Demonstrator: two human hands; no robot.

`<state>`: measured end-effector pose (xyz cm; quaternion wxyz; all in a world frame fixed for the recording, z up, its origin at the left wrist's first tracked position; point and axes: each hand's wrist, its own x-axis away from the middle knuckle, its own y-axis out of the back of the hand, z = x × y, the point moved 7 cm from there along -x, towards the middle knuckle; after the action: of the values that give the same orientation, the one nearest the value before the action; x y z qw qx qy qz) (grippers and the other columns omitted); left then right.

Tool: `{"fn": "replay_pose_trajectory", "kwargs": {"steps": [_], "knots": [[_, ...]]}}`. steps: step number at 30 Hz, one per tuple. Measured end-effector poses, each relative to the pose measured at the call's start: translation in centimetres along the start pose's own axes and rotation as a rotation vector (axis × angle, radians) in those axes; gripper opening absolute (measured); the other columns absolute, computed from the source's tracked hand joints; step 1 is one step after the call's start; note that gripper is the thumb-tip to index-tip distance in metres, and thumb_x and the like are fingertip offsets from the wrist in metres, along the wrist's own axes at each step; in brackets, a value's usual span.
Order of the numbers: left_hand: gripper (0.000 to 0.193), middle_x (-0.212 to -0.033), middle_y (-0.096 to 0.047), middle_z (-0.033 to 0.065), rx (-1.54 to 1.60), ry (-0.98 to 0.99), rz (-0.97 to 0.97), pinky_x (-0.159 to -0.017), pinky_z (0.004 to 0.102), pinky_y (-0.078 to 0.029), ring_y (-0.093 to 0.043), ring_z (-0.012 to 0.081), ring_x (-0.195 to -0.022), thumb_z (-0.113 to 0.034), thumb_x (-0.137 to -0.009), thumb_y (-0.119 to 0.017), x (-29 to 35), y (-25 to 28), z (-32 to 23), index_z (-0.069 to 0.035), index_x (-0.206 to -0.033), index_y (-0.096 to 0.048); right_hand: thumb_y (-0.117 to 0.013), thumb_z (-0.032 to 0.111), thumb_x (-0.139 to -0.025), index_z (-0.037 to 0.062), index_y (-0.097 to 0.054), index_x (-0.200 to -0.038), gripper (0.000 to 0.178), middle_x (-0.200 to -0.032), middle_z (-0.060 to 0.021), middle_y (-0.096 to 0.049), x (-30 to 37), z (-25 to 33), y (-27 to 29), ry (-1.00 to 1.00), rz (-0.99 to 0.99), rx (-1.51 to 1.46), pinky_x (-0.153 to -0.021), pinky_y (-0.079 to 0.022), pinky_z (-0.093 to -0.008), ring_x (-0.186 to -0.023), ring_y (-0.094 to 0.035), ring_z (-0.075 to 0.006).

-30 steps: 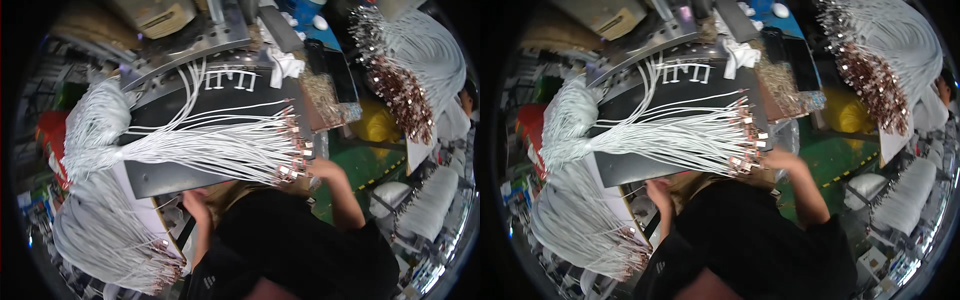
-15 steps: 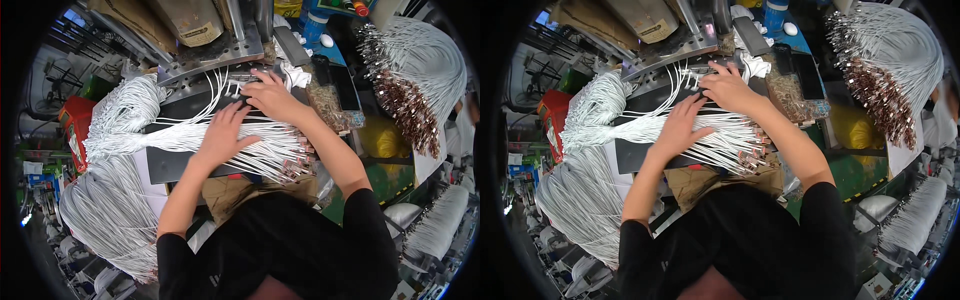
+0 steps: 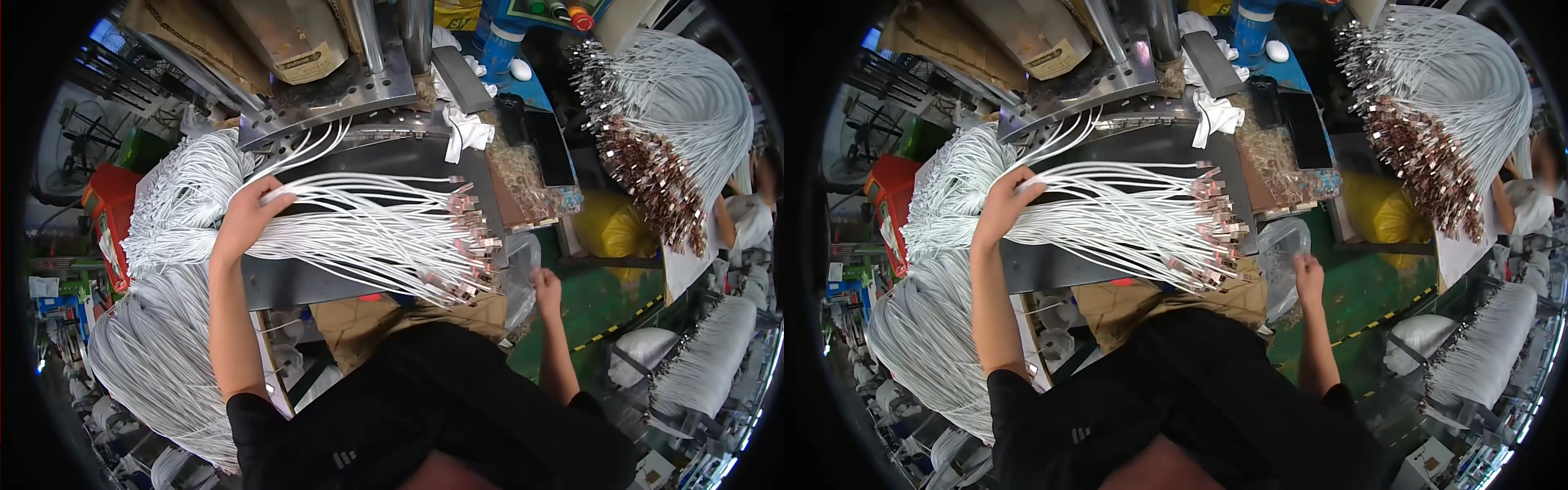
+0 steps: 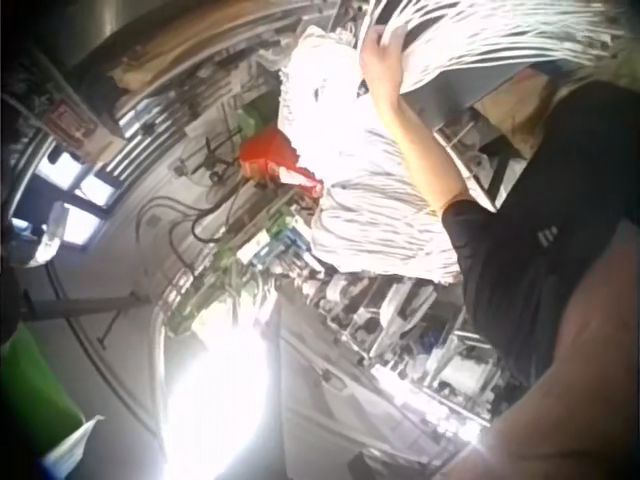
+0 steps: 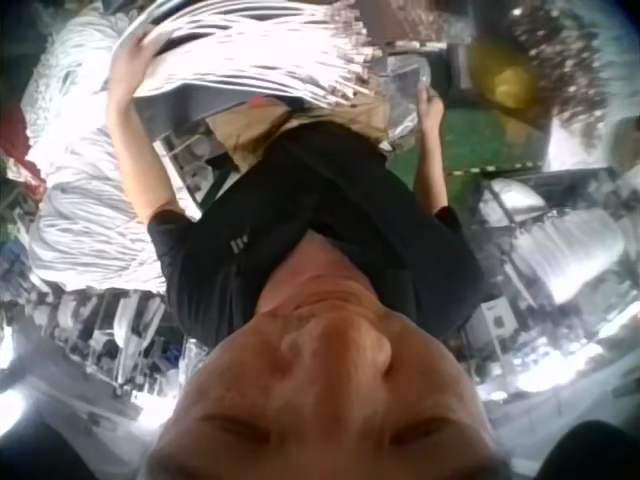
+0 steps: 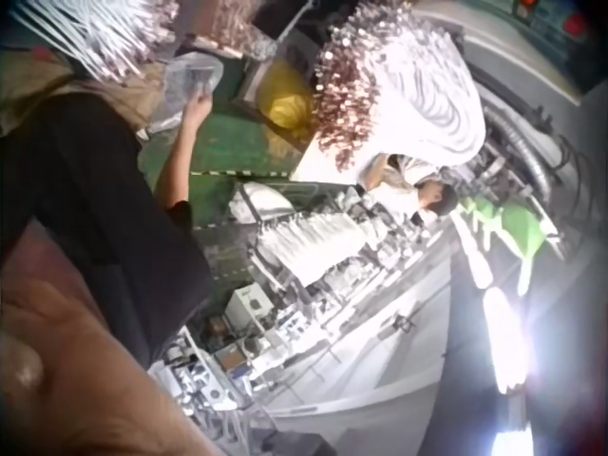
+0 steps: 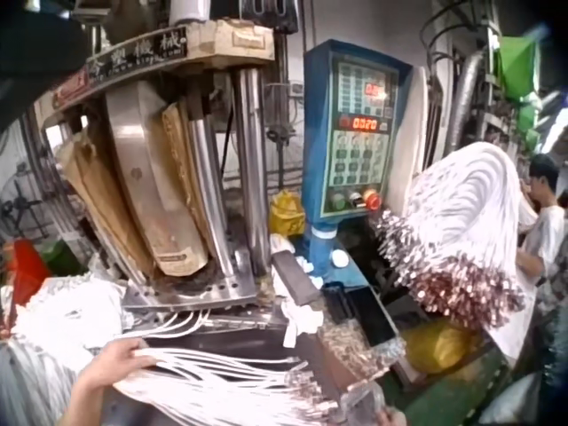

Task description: Arrange multiple white wires into a black connector template and use a pressing machine to secure them.

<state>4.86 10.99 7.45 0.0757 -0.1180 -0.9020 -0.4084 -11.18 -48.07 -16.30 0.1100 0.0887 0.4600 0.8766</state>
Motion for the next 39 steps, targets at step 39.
{"fn": "replay_pose_trajectory", "kwargs": {"steps": [39], "knots": [[0.031,-0.080,-0.064,0.0114,0.093,-0.168,-0.270,-0.065,0.0363,-0.049,-0.062,0.0204,-0.069,-0.033,-0.100,-0.060,2.9,-1.6,-7.2,-0.003,-0.097,-0.069,-0.062,0.014,-0.086,0.0068,-0.065,-0.099,0.015,-0.099,-0.0122,-0.068,-8.9,43.6,3.6,0.946,0.048,0.178,-0.076,-0.055,-0.0427,-0.091,-0.067,-0.0349]]}}
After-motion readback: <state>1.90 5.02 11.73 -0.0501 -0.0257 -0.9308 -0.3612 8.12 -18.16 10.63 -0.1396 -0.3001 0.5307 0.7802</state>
